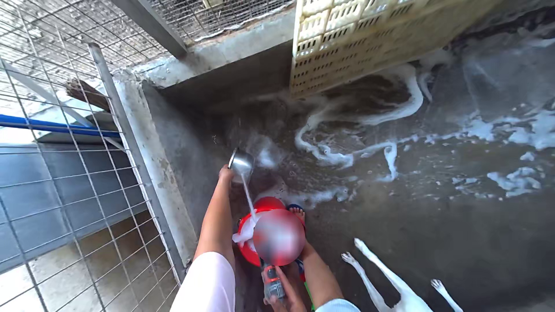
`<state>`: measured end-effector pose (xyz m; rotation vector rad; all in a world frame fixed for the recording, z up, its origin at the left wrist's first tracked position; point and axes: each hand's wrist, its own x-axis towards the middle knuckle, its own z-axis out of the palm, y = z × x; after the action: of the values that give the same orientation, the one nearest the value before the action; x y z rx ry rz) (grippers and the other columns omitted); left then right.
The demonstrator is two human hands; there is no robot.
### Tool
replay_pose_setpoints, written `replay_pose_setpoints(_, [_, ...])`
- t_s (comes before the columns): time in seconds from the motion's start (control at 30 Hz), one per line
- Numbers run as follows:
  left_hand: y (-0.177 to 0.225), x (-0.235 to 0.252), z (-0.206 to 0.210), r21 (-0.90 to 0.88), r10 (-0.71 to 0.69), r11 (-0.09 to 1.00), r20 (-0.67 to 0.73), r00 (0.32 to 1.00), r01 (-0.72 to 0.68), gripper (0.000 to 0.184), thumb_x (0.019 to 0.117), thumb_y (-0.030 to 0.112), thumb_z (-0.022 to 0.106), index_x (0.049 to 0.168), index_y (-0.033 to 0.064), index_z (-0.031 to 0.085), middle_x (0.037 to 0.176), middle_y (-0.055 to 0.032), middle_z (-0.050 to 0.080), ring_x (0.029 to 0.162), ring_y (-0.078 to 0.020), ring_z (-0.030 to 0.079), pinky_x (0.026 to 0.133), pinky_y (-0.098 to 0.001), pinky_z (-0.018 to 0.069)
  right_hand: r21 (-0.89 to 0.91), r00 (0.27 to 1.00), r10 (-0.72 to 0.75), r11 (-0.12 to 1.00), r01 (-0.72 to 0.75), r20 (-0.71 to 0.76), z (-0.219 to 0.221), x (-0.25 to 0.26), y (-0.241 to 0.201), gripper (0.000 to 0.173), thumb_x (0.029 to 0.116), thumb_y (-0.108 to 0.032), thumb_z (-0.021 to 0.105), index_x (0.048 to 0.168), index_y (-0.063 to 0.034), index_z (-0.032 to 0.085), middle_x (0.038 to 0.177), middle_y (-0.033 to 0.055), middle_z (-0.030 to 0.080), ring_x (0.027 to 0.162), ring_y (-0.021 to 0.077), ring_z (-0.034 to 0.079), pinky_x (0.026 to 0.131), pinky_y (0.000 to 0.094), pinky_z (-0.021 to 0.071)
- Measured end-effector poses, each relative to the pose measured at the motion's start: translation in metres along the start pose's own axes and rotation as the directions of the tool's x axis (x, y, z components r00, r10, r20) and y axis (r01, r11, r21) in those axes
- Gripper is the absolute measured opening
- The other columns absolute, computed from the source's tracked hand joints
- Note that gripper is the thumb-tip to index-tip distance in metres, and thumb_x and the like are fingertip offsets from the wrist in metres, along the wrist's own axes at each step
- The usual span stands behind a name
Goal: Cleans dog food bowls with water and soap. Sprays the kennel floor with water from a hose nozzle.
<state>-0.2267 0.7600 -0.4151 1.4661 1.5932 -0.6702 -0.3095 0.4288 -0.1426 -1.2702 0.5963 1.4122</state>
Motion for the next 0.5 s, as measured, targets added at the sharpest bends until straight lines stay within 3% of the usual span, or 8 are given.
replay_pose_setpoints(0.1, [-0.001,-0.001,0.003,-0.304,-0.07,0.95,-0.004,0.998,0.066,0.044,0.1102,0.012,0.041,0.154,0.0089,0.037,0.146,-0.0312,0.047,0.126,-0.047,0.055,0.091,-0.0652,0.0508,0.008,0.998,0.057,0.998,-0.057,-0.012,-0.001,0.003,-0.001,0.063,0.1041,-0.003,0.049,0.162,-0.0022,0.022,0.114,0.0152,0.063,0.051,0.0035,0.048,0.046,0.0215,0.0437])
replay_pose_setpoints(0.27, [0.002,0.002,0.001,-0.594,-0.161,0.796,-0.017,0.987,0.12,0.046,0.1131,0.022,0.036,0.158,0.0148,0.029,0.154,-0.0262,0.041,0.132,-0.0434,0.051,0.095,-0.0615,0.0502,0.031,0.994,0.082,0.996,-0.08,-0.078,-0.003,0.007,-0.002,0.062,0.1055,-0.004,0.049,0.162,-0.0049,0.022,0.105,0.0125,0.063,0.049,0.0038,0.047,0.045,0.0209,0.0439])
replay_pose_setpoints(0.43, [0.002,0.012,-0.003,-0.514,-0.103,0.855,-0.05,0.993,0.063,0.043,0.1127,0.025,0.036,0.153,0.0099,0.038,0.145,-0.0252,0.049,0.117,-0.037,0.058,0.09,-0.052,0.0517,0.024,0.997,0.011,1.0,-0.009,-0.071,-0.005,0.008,0.0,0.063,0.1042,-0.001,0.05,0.162,-0.0028,0.023,0.109,0.0142,0.064,0.049,0.0033,0.048,0.045,0.0204,0.0443])
replay_pose_setpoints(0.5, [0.002,0.013,-0.002,-0.447,-0.055,0.894,-0.061,0.997,0.022,0.042,0.1106,0.027,0.043,0.146,0.0052,0.049,0.141,-0.0254,0.052,0.117,-0.0368,0.058,0.093,-0.0531,0.0502,0.023,0.999,0.0,1.0,0.001,-0.046,-0.005,0.006,0.001,0.064,0.1041,-0.002,0.049,0.162,-0.0018,0.022,0.111,0.0141,0.064,0.05,0.003,0.048,0.045,0.0201,0.0441])
